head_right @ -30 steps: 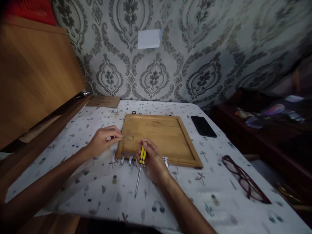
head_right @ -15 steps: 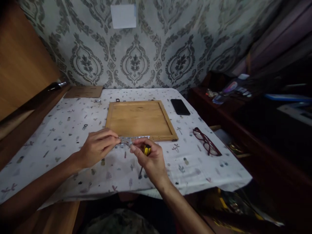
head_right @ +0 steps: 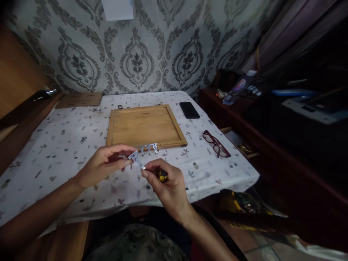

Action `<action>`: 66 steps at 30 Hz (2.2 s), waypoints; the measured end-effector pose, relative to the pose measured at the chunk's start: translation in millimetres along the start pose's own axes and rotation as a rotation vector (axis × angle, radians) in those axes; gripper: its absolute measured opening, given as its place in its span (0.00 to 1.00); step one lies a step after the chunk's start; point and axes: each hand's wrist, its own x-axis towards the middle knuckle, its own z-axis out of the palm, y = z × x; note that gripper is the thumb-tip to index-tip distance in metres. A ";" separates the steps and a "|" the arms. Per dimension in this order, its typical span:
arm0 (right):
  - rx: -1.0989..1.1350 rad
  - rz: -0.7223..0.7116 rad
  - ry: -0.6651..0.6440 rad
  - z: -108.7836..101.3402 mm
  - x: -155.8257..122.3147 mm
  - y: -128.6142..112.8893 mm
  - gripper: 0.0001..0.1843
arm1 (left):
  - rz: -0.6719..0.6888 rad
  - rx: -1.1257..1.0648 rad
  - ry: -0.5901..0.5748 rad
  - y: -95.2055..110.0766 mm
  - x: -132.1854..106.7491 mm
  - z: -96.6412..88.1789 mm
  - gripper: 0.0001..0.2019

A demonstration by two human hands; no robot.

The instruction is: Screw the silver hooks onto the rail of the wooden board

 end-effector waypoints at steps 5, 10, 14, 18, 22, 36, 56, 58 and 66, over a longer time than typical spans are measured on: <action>-0.067 -0.114 -0.019 -4.6 -9.8 0.7 0.10 | -0.017 -0.173 -0.063 1.9 3.3 8.5 0.13; -0.146 -0.208 0.028 -13.7 -16.5 -0.7 0.09 | -0.039 -0.206 -0.121 6.2 9.9 19.1 0.14; -0.257 -0.224 0.075 -26.3 -18.8 -0.7 0.09 | -0.037 -0.223 -0.165 7.4 22.0 31.8 0.15; -0.332 -0.243 0.062 -37.2 -14.1 5.5 0.08 | -0.021 -0.187 -0.152 4.0 39.1 41.8 0.14; -0.465 -0.353 -0.023 -44.4 0.0 9.6 0.08 | -0.001 -0.174 -0.114 0.5 56.7 44.6 0.12; -0.865 -0.853 -0.247 -98.4 61.7 66.2 0.24 | -0.030 -0.061 0.085 -20.5 71.8 21.4 0.10; -0.368 -0.403 -0.049 -56.0 45.4 69.7 0.14 | -0.056 -0.006 0.005 -21.7 107.6 44.3 0.09; -0.226 -0.258 0.019 -45.1 45.9 67.9 0.13 | -0.053 -0.008 -0.018 -23.3 110.3 46.0 0.07; 0.164 0.112 -0.003 -37.9 58.6 71.0 0.19 | -0.061 -0.035 -0.010 -25.7 117.4 46.7 0.05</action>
